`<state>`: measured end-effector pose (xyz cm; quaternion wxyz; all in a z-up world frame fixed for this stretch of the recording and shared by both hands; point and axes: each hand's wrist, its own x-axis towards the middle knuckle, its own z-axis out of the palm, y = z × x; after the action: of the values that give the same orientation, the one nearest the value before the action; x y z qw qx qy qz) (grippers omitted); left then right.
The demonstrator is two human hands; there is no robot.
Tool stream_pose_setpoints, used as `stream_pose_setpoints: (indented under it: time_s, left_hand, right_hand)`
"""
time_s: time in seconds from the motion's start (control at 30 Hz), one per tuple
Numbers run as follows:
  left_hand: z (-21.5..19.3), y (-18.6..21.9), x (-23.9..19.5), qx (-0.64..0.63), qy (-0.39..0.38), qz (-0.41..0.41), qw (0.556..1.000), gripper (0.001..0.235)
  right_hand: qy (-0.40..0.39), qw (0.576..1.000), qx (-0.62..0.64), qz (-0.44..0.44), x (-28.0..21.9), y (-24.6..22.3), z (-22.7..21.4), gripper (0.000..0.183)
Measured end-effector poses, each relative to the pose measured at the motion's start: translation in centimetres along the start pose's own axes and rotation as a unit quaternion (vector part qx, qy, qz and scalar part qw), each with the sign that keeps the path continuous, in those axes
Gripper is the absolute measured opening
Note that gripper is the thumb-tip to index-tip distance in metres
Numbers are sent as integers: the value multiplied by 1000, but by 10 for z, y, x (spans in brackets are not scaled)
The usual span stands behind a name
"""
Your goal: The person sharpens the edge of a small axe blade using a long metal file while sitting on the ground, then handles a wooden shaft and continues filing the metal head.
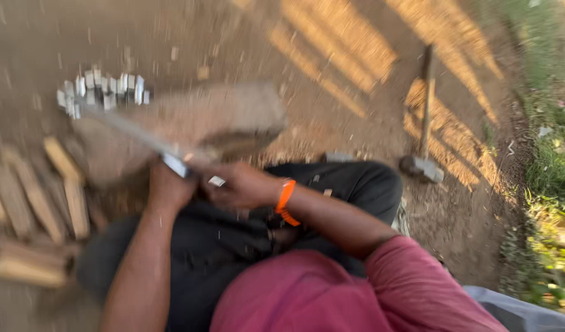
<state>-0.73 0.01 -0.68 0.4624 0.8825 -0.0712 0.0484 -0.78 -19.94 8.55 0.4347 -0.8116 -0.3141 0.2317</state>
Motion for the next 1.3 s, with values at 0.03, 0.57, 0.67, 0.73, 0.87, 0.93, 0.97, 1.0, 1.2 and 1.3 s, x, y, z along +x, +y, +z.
stream_pose_setpoints:
  time_s: [0.03, 0.57, 0.67, 0.73, 0.87, 0.93, 0.97, 1.0, 1.2, 1.3]
  left_hand:
    - [0, -3, 1, -9, -10, 41, 999, 22]
    - [-23, 27, 15, -28, -29, -51, 998, 16]
    - [-17, 19, 12, 13, -21, -15, 1000, 9]
    - [-15, 14, 10, 41, -5, 18, 999, 12]
    - [-15, 20, 11, 15, 8, -36, 999, 18]
    - [-17, 20, 11, -12, 18, -46, 999, 21]
    - [-17, 19, 11, -9, 29, -11, 999, 21]
    - [-15, 16, 9, -9, 44, 18, 999, 22]
    - [2, 2, 10, 12, -29, -40, 999, 11]
    - [-7, 9, 10, 41, 11, -22, 999, 23]
  right_hand:
    - [-12, 999, 34, 4, -14, 3, 4, 63]
    - [-17, 998, -48, -41, -15, -24, -10, 79]
    - [-49, 996, -38, 70, -48, -38, -7, 82]
    - [-73, 974, -43, 208, -51, -43, -7, 83]
    - [-46, 992, -83, 80, 24, -20, -10, 73]
    - [-47, 992, -89, 76, 23, -24, -11, 76]
    - [-46, 992, -94, 75, 22, -23, -10, 77]
    - [-21, 997, -73, 14, 8, -25, -10, 75]
    - [-27, 996, -28, 82, -51, -37, -3, 75]
    - [-21, 995, -84, 49, 6, -15, -5, 77]
